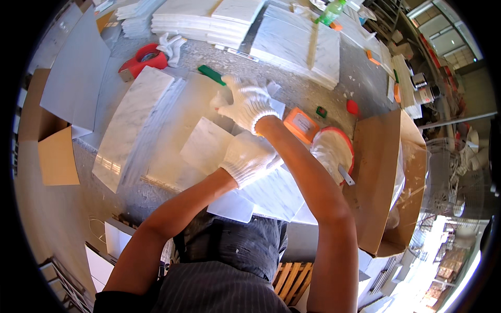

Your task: The person applies a white paste to rectangular white tiles using a small metal trowel. They scoop the paste from a red bucket and spread it evenly across the tile surfaces, then place the treated tiles into a cardboard box.

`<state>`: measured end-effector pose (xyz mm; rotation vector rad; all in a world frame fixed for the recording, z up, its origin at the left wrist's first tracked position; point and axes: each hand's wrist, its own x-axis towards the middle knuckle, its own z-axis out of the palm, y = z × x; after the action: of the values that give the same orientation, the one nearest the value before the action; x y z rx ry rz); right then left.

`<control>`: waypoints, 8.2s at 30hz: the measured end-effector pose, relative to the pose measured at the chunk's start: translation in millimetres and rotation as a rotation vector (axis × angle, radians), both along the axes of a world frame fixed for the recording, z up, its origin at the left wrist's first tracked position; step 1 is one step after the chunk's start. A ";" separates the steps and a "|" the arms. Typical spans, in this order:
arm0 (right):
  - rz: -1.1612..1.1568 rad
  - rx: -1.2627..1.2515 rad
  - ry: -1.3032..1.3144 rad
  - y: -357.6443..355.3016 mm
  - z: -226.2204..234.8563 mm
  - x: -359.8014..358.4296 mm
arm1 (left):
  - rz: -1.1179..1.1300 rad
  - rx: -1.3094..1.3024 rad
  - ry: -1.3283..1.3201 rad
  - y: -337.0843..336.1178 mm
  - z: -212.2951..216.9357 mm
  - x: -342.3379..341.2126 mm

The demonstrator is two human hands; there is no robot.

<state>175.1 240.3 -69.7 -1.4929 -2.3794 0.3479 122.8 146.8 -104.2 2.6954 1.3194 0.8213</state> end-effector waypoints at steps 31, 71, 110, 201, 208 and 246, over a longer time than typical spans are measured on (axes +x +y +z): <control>-0.763 0.130 0.266 -215.6 -26.8 225.7 | -0.110 0.207 -0.005 -20.2 15.1 -0.2; -0.810 -0.364 1.266 -238.5 2.1 207.4 | -0.099 0.277 0.010 -20.8 18.4 1.8; -0.858 0.207 0.784 -225.7 -18.5 219.6 | -0.111 0.238 0.025 -19.5 12.7 -0.3; -0.334 -0.116 0.960 -169.3 26.1 195.2 | -0.028 0.076 -0.111 -6.3 -30.6 5.0; -0.509 -0.185 0.725 -238.0 16.9 230.4 | -0.021 -0.057 0.076 -5.6 -12.8 1.8; -0.534 -0.346 0.668 -230.4 2.4 203.5 | -0.108 -0.027 0.154 -3.1 -21.1 -0.7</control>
<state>378.5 9.8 -67.3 -1.7275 -1.3966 0.9723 122.1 143.7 -125.3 2.8286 1.1880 0.5924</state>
